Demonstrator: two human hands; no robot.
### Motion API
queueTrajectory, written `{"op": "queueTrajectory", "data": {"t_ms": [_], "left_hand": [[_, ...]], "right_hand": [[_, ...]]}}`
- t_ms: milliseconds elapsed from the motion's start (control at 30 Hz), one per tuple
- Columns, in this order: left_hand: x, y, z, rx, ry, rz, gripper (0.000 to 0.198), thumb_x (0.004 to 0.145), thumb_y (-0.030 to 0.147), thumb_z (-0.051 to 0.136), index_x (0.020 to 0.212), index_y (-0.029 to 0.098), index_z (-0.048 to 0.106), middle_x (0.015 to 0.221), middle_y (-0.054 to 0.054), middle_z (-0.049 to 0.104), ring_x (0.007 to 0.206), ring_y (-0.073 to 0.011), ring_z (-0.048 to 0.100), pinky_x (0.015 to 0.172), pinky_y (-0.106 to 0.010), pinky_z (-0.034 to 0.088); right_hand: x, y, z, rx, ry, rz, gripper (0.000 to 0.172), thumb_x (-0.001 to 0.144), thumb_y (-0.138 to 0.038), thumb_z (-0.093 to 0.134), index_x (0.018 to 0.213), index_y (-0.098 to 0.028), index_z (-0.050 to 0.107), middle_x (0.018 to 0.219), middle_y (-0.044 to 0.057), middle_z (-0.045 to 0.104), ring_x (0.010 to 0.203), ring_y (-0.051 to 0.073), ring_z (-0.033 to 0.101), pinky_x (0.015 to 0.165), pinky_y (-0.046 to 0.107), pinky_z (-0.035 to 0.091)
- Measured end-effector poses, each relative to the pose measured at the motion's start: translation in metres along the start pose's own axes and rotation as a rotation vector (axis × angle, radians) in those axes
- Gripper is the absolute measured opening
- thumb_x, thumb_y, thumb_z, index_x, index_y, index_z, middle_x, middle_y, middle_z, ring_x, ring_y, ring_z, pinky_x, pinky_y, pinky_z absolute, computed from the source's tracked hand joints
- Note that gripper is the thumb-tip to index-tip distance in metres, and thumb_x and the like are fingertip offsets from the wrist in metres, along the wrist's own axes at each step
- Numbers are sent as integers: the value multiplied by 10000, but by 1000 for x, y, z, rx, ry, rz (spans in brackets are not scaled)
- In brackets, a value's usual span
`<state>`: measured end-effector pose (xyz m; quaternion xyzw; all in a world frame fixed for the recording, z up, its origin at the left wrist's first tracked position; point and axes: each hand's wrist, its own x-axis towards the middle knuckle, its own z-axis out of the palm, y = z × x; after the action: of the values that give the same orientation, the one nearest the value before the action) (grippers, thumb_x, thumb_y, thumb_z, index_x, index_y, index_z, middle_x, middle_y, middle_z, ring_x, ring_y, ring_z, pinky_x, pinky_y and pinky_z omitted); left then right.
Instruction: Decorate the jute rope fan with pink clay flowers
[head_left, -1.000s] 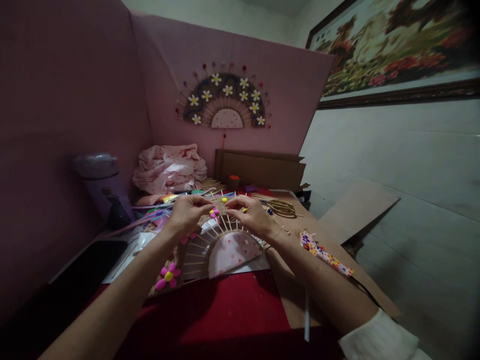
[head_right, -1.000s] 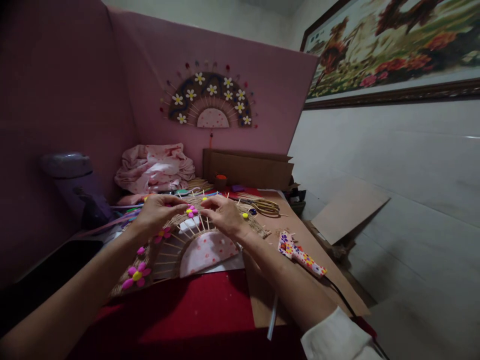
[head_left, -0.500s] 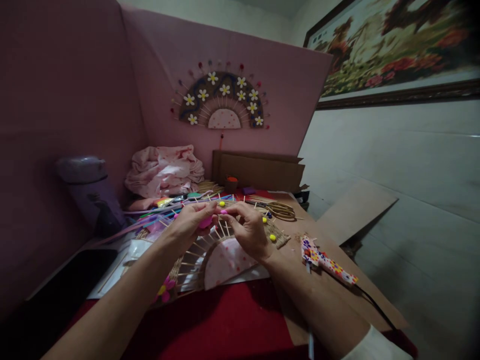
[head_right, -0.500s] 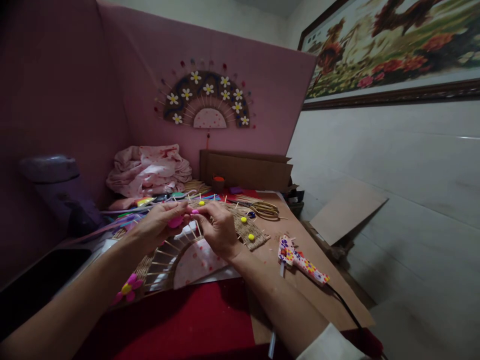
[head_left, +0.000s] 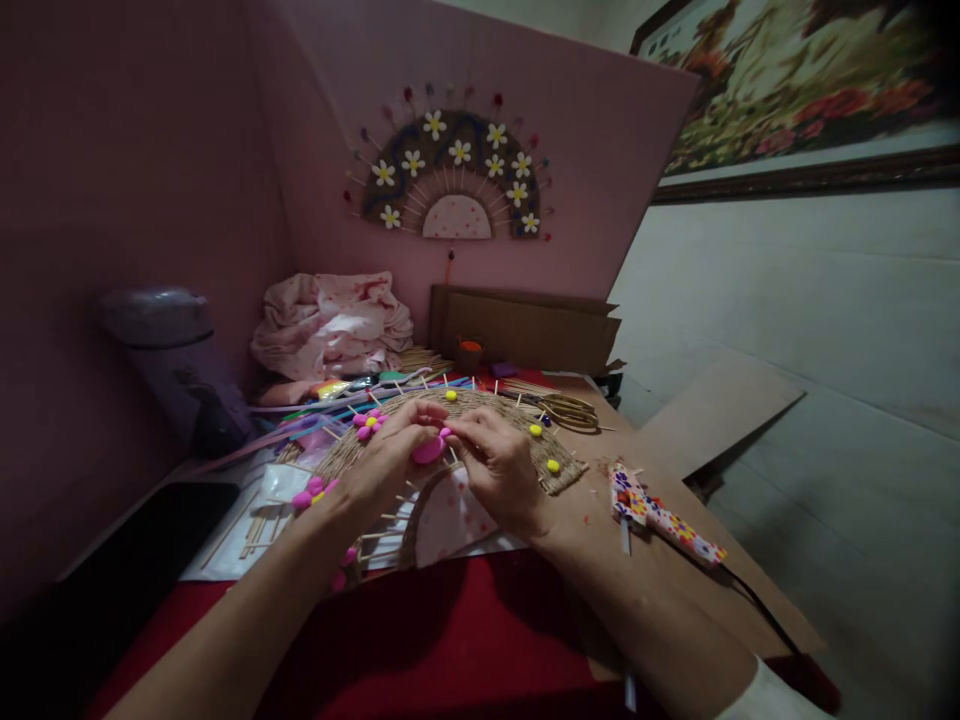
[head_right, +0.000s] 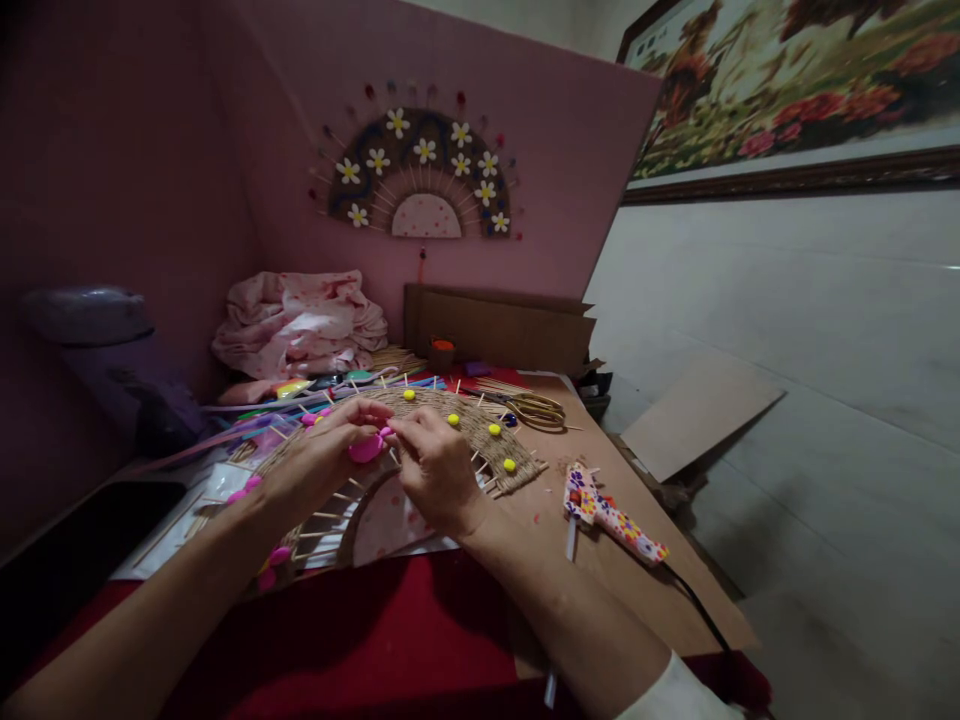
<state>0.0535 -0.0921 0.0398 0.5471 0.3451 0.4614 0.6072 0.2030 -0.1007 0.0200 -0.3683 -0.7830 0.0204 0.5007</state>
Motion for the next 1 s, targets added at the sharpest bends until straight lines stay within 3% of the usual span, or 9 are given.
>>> {"op": "queueTrajectory", "data": {"t_ms": [133,367,600,733,867,1000], "left_hand": [[-4,2,1,-55,27,-25,228,744,195,537,972,183,539,903,-9,527,772,-112,494,609,-200,415],[-7,7,5,-124,4,-80,248,757,210,558,995,165,511,829,-7,531,676,-88,489,597,-202,442],[-6,4,5,-135,15,-57,229,748,208,565,972,161,541,803,-5,539,646,-81,494,572,-192,438],[-6,5,6,-161,34,-82,220,725,183,564,942,152,549,725,-2,546,578,-80,485,504,-178,405],[-6,9,5,-193,63,-62,217,699,151,564,915,142,572,710,-7,560,579,-86,500,499,-178,409],[-5,10,3,-193,81,-59,203,701,159,564,900,143,602,762,-25,588,616,-94,524,542,-194,432]], "right_hand": [[-1,1,-1,110,-59,-80,288,866,-127,506,1125,-200,609,933,65,603,894,167,571,772,302,490],[-2,-3,-1,162,-7,-30,101,821,-221,623,904,-175,657,834,45,606,789,151,576,679,276,485],[-3,-3,0,203,-6,-8,80,844,-223,587,865,-175,648,797,35,607,749,137,556,658,271,456],[-3,-4,1,345,5,184,135,832,-285,598,774,-170,636,742,16,591,679,119,546,618,258,443],[-1,-7,3,730,9,482,213,808,-363,615,735,-162,607,610,-30,556,430,61,453,402,202,359],[3,-4,2,968,99,557,224,782,-374,647,739,-159,602,547,-56,496,382,44,394,341,180,323]]}}
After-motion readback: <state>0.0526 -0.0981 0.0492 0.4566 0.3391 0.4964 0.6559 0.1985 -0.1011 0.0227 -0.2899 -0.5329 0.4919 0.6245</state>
